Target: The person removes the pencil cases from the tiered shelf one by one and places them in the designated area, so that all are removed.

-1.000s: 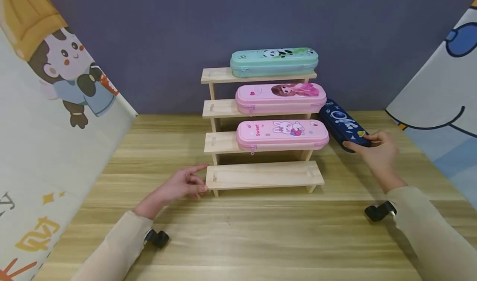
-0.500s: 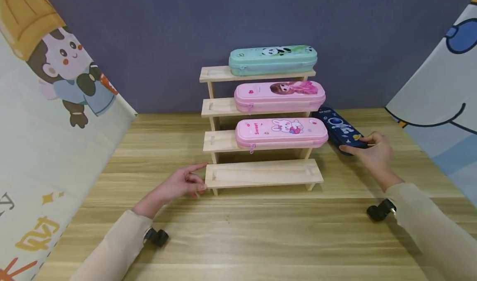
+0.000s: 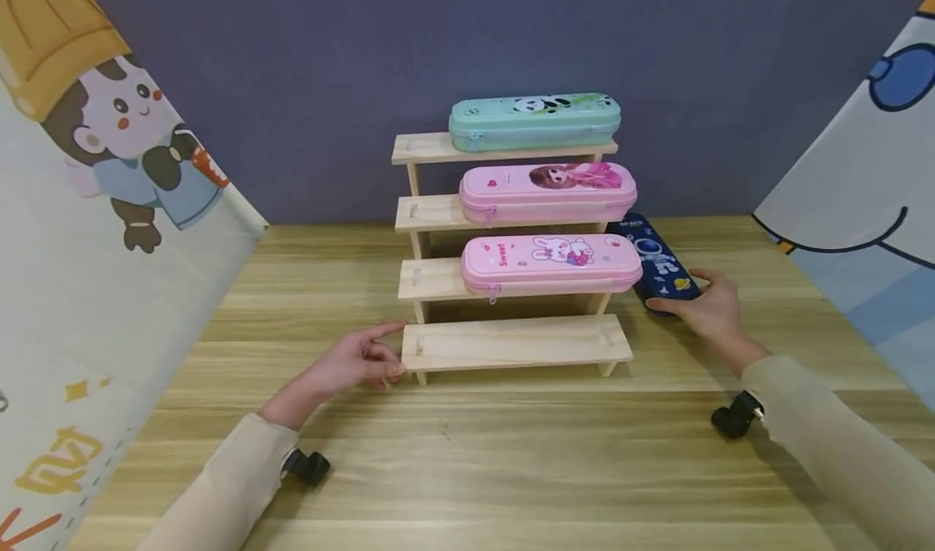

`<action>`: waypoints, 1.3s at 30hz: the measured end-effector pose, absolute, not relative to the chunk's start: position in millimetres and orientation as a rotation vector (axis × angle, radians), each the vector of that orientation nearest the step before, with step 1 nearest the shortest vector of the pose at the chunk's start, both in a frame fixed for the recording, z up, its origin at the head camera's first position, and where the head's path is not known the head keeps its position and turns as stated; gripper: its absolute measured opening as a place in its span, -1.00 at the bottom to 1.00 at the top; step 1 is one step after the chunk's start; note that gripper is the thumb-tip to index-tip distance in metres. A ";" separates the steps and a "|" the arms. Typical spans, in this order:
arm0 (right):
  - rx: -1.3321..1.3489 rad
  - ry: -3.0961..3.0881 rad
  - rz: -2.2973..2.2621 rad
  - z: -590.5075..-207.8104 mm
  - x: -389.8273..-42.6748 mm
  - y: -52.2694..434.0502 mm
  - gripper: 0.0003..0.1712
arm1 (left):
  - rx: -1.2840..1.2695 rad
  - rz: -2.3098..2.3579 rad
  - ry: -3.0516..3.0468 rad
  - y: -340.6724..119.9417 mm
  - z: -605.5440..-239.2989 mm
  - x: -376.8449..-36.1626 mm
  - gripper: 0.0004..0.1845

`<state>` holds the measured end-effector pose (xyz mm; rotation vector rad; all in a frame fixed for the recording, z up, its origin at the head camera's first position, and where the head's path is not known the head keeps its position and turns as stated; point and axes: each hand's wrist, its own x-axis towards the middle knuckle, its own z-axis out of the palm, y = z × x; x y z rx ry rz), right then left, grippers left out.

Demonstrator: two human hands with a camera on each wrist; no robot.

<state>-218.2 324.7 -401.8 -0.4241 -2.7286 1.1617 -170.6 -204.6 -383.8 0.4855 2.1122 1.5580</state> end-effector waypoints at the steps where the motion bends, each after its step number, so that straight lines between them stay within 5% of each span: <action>1: -0.424 -2.738 1.169 -402.4 -218.5 324.9 0.18 | 0.485 1.557 2.113 -204.6 -383.9 -170.6 -0.17; 39: -0.115 -3.006 1.262 -360.8 -220.0 349.8 0.26 | 0.470 1.563 2.122 -205.8 -388.7 -172.2 -0.19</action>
